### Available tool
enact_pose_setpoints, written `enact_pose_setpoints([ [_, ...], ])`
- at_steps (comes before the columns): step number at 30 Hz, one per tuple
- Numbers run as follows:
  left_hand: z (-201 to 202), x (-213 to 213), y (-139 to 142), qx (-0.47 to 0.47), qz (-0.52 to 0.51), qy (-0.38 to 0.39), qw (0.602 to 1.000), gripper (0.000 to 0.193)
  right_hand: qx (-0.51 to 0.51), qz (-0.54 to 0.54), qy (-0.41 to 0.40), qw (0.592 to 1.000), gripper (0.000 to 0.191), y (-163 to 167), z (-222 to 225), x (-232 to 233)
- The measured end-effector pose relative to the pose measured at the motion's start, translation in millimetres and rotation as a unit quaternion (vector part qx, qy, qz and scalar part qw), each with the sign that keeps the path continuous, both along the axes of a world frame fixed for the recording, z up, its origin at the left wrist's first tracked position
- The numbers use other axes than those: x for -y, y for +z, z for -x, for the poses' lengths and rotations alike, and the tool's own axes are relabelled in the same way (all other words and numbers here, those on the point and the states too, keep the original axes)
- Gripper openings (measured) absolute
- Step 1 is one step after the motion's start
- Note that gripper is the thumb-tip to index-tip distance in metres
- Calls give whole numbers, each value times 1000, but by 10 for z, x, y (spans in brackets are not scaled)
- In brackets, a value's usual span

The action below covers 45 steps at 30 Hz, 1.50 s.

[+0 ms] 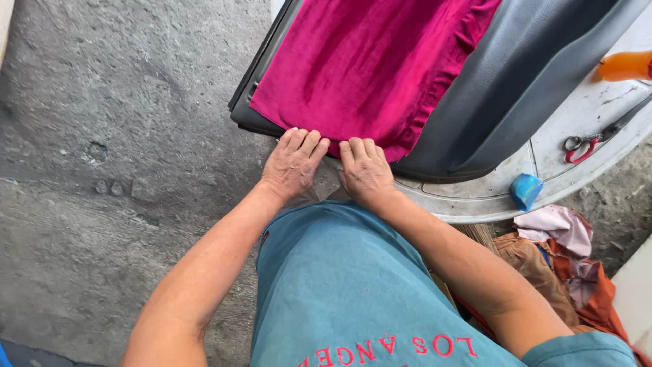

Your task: The person lays a piece of pink stretch fabric over a gray car door trim panel resting on a round table, smooths it with their hands, and works the fabric edge over the panel's rim, tucking and pulling the material around the panel's contours section by section.

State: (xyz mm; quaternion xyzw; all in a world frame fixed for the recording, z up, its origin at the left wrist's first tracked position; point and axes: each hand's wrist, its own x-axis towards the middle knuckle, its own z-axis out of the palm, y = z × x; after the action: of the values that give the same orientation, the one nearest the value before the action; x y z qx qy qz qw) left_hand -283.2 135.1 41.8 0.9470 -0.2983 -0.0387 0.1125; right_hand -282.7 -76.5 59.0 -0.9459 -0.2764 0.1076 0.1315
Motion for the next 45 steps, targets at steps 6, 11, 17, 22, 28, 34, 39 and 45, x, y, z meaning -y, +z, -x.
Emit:
enact_pose_setpoints([
  [6,-298,-449,221,10,-13,-10,1000,38,-46,49,-4,998,68,91,-5,149],
  [11,-402,-531,280,-25,-56,8,998,34,-38,-26,13,999,69,46,-123,-206],
  [17,-877,-21,52,40,49,146,987,51,-54,-73,2,996,49,-20,-186,-424],
  [22,-1189,387,-161,3,-1,232,973,57,-52,-80,-46,994,55,15,-102,-62],
  [28,-1487,713,-315,-17,15,308,951,62,-128,-58,-64,988,46,-102,-68,-52],
  [34,-2398,1154,-273,-123,-21,304,945,61,-156,-124,-131,971,49,21,-142,-60],
  [39,-3341,1693,-233,-126,48,318,938,53,-205,-134,-208,947,46,165,-163,-192],
  [45,-4134,2232,-203,-139,42,319,937,54,-190,-186,-226,937,45,-62,-14,-92],
])
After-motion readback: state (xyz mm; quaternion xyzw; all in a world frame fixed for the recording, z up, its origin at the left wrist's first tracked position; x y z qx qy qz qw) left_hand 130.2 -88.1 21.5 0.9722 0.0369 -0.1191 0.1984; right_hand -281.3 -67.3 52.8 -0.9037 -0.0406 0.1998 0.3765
